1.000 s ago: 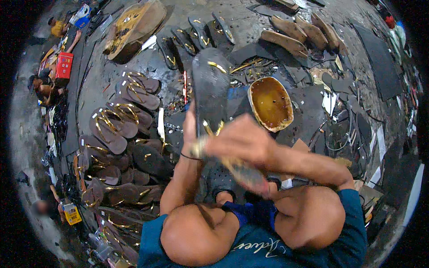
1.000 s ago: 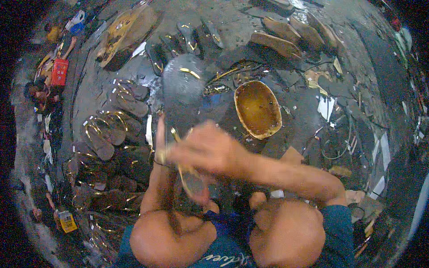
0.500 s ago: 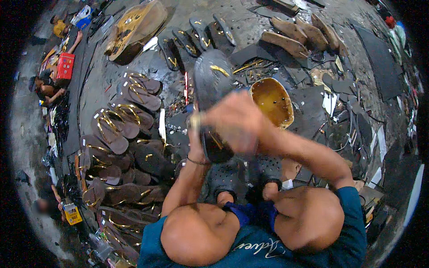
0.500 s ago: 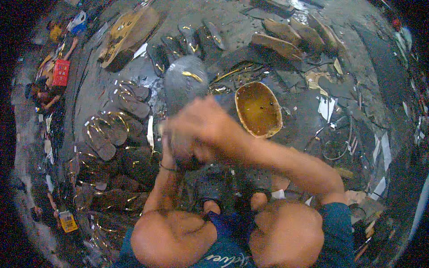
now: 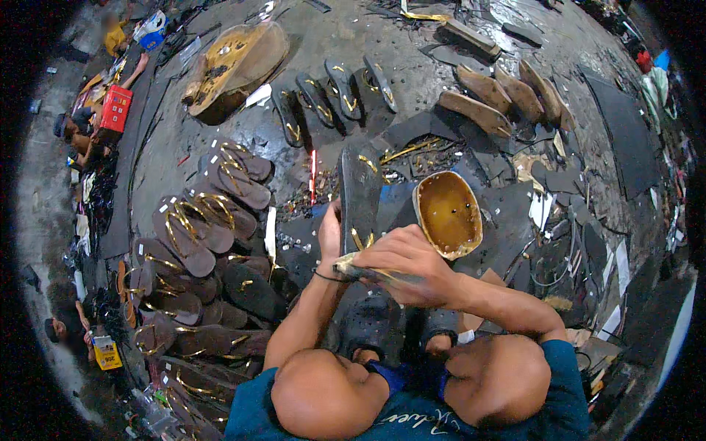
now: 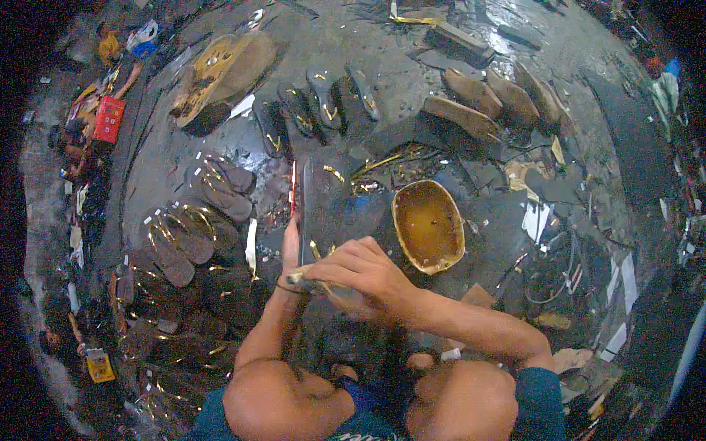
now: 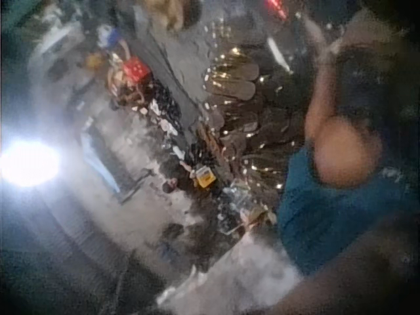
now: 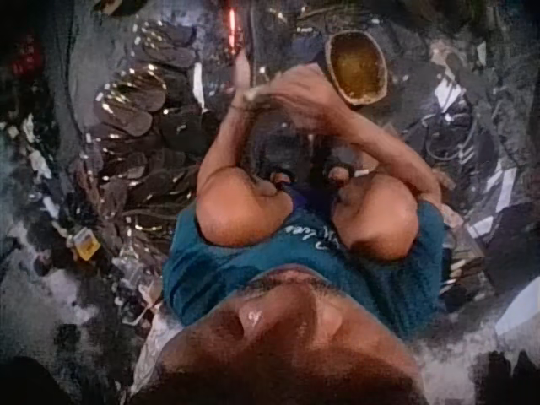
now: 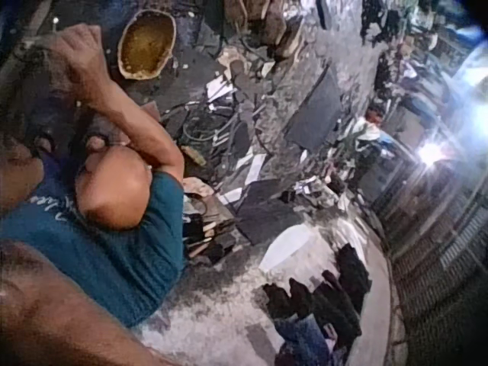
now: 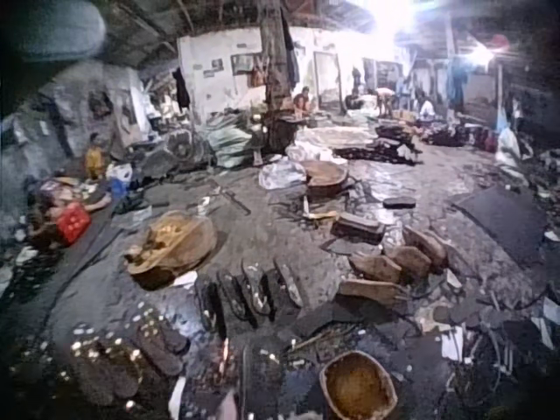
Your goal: The person sits on the floor and repeatedly picks up black flip-flops, applies a gold-colored substance to the straps using a brush, and places them back in a pile. The person continues this process for multiple sandals throughout the clip.
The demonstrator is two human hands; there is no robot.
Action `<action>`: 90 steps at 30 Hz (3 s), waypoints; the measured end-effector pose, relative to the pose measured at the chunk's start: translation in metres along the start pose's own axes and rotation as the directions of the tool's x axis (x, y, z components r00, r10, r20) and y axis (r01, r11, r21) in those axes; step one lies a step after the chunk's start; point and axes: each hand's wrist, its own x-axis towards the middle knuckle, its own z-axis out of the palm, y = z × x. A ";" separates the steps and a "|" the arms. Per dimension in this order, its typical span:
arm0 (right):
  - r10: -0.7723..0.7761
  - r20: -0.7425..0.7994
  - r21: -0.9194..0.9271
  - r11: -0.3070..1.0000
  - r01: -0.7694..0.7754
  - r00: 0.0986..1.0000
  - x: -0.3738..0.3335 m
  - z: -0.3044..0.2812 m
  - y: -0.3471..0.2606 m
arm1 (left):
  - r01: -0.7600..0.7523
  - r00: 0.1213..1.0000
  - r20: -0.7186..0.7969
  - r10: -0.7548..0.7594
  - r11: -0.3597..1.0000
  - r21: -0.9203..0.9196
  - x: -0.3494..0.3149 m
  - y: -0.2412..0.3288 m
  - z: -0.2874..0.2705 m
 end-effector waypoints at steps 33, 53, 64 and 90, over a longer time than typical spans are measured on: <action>0.823 -0.369 0.001 0.466 -0.885 0.432 -0.094 -0.050 0.065 | -0.248 0.451 -0.182 0.874 0.319 0.915 0.146 0.184 -0.169; 0.920 -0.022 -0.601 0.301 -0.741 0.392 -0.152 -0.094 0.017 | -0.449 0.835 0.539 0.108 -0.432 0.782 -0.063 -0.062 -0.103; 0.903 0.023 0.856 0.204 -0.475 0.428 -0.036 -0.082 0.014 | -0.350 0.937 0.294 0.191 0.532 0.771 -0.036 -0.036 -0.076; 0.294 -0.309 -0.073 0.941 -0.331 0.905 0.025 -0.027 0.030 | -0.017 0.985 0.173 -0.013 0.986 0.166 -0.082 -0.019 0.017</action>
